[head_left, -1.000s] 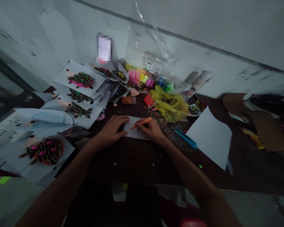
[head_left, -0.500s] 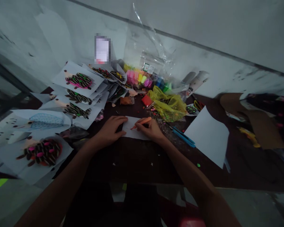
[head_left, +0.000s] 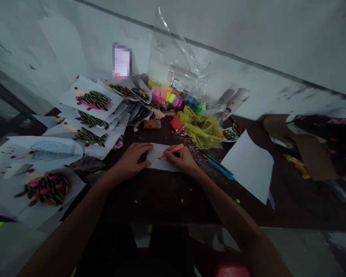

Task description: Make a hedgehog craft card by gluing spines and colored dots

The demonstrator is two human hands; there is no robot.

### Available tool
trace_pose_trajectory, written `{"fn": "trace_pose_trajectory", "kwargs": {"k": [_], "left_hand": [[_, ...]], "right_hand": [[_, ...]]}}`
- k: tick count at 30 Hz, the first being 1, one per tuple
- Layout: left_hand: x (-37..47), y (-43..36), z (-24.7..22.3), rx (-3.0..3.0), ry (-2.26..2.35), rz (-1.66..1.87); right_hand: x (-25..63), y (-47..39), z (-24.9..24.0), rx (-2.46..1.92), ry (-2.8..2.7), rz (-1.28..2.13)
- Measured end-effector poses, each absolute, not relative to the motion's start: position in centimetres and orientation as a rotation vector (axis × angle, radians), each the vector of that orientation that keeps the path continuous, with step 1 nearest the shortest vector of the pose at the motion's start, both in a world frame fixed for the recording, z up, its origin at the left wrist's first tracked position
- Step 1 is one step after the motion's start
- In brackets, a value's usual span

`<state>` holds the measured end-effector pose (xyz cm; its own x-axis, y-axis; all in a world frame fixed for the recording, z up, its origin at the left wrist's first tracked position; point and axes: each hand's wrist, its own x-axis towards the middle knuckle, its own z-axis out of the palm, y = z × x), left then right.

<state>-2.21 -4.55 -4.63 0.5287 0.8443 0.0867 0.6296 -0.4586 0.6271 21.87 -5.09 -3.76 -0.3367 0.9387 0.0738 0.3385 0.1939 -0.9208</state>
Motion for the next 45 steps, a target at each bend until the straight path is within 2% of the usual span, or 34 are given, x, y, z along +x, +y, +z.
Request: {"fn": "trace_pose_trajectory", "kwargs": {"k": [45], "left_hand": [[-1.7, -4.7, -5.2, 2.305, 1.234, 0.530]], "right_hand": [[22.3, -5.1, -4.0, -1.156, -1.805, 1.076]]}}
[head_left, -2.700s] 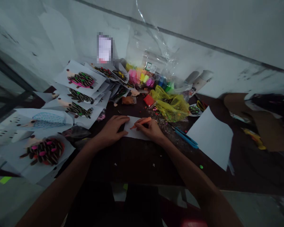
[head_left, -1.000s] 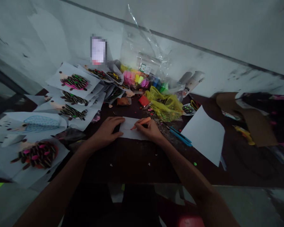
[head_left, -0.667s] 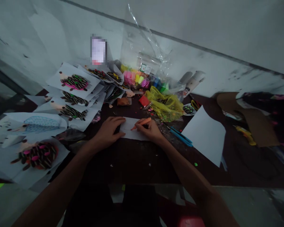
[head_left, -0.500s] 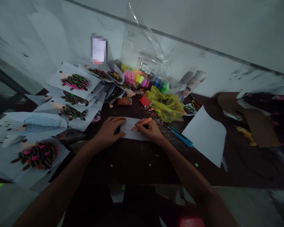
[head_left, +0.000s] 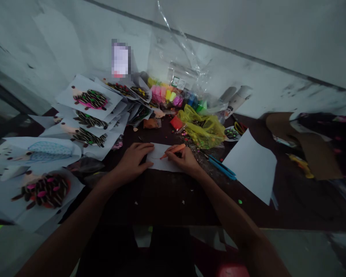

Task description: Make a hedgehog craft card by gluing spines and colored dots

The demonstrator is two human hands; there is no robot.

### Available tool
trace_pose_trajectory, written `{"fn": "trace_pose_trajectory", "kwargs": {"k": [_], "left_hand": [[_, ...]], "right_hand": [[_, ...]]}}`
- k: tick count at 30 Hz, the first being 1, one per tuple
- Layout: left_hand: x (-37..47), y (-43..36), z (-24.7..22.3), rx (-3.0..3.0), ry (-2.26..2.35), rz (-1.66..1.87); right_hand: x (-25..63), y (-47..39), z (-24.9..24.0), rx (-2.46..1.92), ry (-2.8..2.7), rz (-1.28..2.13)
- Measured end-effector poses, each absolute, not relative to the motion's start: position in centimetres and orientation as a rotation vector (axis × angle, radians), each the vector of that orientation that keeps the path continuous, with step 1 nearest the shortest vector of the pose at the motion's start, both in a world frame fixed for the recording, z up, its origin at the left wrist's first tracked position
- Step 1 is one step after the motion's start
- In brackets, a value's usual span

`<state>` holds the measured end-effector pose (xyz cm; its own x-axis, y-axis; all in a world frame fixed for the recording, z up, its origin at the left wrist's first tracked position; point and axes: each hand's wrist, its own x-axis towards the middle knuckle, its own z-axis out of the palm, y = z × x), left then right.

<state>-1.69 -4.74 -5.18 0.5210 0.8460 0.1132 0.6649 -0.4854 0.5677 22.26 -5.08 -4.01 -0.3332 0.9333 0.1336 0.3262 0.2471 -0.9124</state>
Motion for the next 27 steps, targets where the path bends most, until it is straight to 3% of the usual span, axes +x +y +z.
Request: {"fn": "trace_pose_trajectory", "kwargs": {"k": [27], "left_hand": [[-1.68, -4.67, -5.32, 2.308, 1.246, 0.533]], "right_hand": [[22.19, -4.99, -4.34, -1.170, -1.736, 1.094]]}}
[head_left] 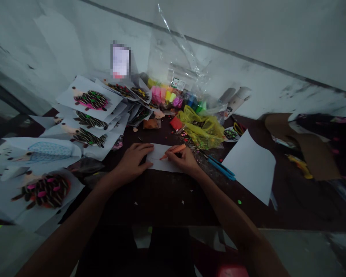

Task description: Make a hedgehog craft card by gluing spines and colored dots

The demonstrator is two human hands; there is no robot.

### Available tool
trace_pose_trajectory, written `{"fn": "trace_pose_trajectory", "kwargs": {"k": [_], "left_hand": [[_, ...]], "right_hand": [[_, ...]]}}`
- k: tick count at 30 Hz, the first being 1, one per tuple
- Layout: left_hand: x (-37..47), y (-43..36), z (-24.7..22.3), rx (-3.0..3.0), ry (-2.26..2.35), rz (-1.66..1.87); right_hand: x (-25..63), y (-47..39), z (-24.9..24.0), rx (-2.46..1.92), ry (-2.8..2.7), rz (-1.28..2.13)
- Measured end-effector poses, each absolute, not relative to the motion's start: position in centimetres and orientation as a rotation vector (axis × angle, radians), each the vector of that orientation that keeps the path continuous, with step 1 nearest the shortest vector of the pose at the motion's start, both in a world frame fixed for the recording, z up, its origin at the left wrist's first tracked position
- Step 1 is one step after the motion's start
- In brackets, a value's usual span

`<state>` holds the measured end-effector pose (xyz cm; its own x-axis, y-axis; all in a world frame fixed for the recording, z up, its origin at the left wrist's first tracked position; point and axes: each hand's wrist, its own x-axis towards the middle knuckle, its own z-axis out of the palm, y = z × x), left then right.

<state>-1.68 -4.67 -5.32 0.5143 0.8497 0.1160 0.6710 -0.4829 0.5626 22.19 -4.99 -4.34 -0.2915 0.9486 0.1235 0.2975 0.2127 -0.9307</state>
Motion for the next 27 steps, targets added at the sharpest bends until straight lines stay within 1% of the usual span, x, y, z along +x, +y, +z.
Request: {"fn": "trace_pose_trajectory", "kwargs": {"k": [9, 27], "left_hand": [[-1.62, -4.79, -5.08, 2.301, 1.244, 0.515], [-1.54, -4.73, -5.11, 2.295, 1.247, 0.516]], "right_hand": [[22.18, -5.17, -4.21, -1.146, -1.742, 1.126], [22.37, -5.13, -4.40, -1.255, -1.754, 0.971]]}}
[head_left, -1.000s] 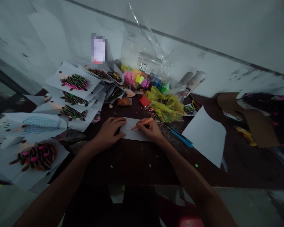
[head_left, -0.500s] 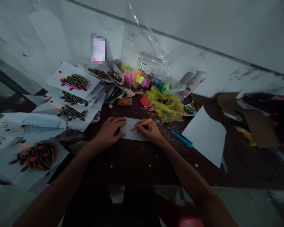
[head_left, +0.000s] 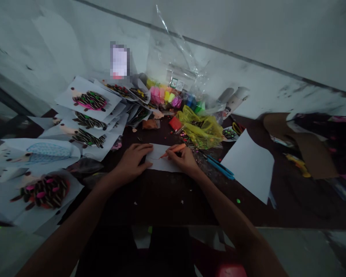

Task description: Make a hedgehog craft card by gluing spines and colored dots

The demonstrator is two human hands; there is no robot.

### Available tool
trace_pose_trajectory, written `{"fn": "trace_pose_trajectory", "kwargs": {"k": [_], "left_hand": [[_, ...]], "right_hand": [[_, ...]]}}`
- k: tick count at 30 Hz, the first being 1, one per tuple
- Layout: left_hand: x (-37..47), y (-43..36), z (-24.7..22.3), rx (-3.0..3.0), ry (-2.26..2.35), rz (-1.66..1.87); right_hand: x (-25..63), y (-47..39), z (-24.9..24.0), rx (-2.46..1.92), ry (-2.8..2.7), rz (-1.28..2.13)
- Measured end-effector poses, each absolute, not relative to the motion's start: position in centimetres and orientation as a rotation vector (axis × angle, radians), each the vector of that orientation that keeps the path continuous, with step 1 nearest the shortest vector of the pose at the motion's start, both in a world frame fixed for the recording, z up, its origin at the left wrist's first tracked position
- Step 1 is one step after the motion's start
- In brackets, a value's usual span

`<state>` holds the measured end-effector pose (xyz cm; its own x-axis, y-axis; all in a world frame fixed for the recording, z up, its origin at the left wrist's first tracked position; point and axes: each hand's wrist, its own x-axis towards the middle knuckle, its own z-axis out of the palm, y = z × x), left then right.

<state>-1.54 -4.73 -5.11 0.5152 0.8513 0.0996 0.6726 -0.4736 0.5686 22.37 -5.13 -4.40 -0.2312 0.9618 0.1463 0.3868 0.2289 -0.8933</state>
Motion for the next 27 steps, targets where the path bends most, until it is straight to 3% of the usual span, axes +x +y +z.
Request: {"fn": "trace_pose_trajectory", "kwargs": {"k": [21, 27], "left_hand": [[-1.2, -4.5, -4.3, 2.253, 1.204, 0.645], [0.4, -3.4, -3.5, 2.338, 1.045, 0.496]], "right_hand": [[22.6, -5.0, -5.0, -1.287, -1.706, 0.949], [22.5, -4.9, -5.3, -1.262, -1.695, 0.962]]}}
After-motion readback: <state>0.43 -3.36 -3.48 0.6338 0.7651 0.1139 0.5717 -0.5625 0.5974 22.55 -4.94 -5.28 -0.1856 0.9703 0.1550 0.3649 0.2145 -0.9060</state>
